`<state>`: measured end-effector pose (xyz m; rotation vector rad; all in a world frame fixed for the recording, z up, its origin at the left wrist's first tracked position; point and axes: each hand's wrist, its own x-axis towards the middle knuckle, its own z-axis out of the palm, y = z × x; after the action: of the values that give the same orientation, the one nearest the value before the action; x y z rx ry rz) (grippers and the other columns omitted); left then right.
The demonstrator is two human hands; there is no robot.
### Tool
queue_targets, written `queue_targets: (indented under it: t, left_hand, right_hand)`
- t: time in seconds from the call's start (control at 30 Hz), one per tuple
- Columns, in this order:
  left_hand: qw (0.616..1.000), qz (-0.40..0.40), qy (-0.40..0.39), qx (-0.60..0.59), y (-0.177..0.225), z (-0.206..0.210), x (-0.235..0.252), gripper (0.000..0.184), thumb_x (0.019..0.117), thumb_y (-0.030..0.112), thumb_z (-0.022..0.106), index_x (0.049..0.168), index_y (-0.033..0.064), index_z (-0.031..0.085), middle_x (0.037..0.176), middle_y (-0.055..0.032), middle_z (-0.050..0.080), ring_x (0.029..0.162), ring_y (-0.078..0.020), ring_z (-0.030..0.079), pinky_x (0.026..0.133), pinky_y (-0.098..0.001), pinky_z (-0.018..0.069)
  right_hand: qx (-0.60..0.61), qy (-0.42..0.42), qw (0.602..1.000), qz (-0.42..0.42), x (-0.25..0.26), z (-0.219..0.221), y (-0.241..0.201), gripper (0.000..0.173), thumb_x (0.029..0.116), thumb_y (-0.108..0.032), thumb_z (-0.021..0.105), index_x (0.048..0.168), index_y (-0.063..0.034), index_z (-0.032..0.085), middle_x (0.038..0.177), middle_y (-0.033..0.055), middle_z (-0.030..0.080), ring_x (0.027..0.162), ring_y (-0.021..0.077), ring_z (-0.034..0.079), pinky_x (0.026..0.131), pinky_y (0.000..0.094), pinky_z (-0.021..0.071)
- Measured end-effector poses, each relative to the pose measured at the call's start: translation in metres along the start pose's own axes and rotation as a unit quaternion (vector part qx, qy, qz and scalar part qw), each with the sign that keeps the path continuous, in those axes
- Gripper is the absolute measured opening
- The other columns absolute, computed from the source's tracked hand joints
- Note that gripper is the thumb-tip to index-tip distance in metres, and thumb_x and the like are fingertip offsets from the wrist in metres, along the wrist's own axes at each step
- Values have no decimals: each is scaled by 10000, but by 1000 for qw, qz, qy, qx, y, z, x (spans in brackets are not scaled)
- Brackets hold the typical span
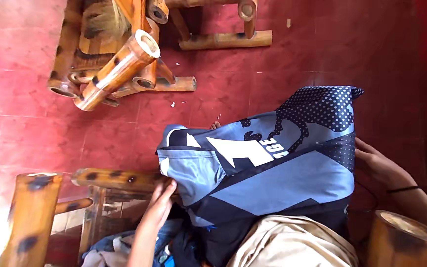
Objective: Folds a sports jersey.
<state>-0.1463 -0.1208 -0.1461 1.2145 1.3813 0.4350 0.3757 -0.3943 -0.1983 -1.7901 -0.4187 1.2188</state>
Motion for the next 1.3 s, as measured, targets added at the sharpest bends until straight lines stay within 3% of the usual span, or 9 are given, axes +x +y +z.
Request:
queue_targets:
  t: [0.1, 0.2, 0.33, 0.7, 0.97, 1.03, 1.13, 1.2, 1.3]
  left_hand:
    - [999, 14, -15, -38, -3, 14, 10, 592, 999, 435, 526, 1445, 55, 446, 1297, -24, 633, 1179, -74, 612, 1019, -310, 530]
    - [997, 66, 36, -24, -1, 17, 15, 401, 1041, 283, 503, 1329, 7, 536, 1196, -29, 673, 1103, -67, 648, 984, -299, 551]
    - [983, 122, 133, 32, 20, 5, 0, 279, 990, 108, 595, 1224, -43, 582, 1117, -26, 669, 1033, -33, 637, 947, -251, 534]
    - [977, 50, 190, 81, 31, -13, -83, 323, 1015, 114, 529, 1302, -34, 538, 1123, 17, 630, 1006, 44, 609, 921, -195, 524]
    - [969, -34, 127, 209, -17, -3, -103, 275, 1023, 128, 562, 1178, -95, 605, 1060, -127, 636, 963, -61, 577, 917, -279, 481]
    - [951, -19, 103, 292, -15, -7, -97, 345, 1015, 200, 604, 1223, -75, 583, 1005, -194, 645, 905, -206, 603, 840, -417, 501]
    - [946, 45, 69, 312, 0, -12, -90, 762, 946, 325, 693, 1510, -61, 356, 1338, -340, 550, 1204, -434, 579, 959, -579, 501]
    - [958, 95, 48, 267, 8, -6, -80, 858, 922, 358, 689, 1565, -20, 265, 1491, -287, 459, 1344, -355, 514, 1005, -488, 516]
    - [966, 141, 8, 215, 11, 5, -59, 866, 911, 352, 666, 1573, -13, 245, 1564, -249, 394, 1372, -267, 510, 1007, -372, 532]
  right_hand:
    - [130, -64, 989, -16, 11, 9, 3, 388, 945, -381, 543, 1304, -236, 563, 1023, -75, 734, 927, 50, 701, 842, 283, 598]
    - [164, -68, 984, -27, 20, 12, 2, 224, 939, -309, 560, 1132, -233, 646, 928, -69, 755, 843, 48, 719, 780, 272, 616]
    - [86, 6, 995, -42, 22, 2, -5, 315, 1020, -51, 404, 1256, -119, 602, 929, -38, 730, 792, 53, 706, 749, 263, 611]
    - [-33, 159, 975, -153, -62, -39, 0, 221, 1011, -135, 518, 1217, -127, 598, 941, -100, 685, 825, -28, 679, 782, 189, 591]
    - [-144, 120, 979, -80, -88, -45, 32, 226, 978, -128, 579, 1180, -29, 595, 954, -48, 681, 829, -61, 653, 769, 152, 562]
    - [-193, 103, 972, -82, -84, -43, 31, 459, 926, -164, 664, 1337, -21, 515, 1089, 77, 661, 927, 58, 657, 816, 257, 569]
    - [-260, 25, 961, -85, -81, -45, 21, 982, 794, -311, 772, 1602, -127, 246, 1454, 225, 510, 1242, 327, 582, 968, 492, 530]
    - [-294, -27, 949, -107, -78, -43, 20, 903, 799, -343, 792, 1556, -106, 361, 1545, 212, 435, 1326, 356, 534, 1009, 510, 518]
    - [-350, -54, 915, -194, -65, -28, 36, 444, 811, -258, 761, 1162, 7, 702, 1416, 333, 502, 1253, 523, 514, 997, 644, 448]
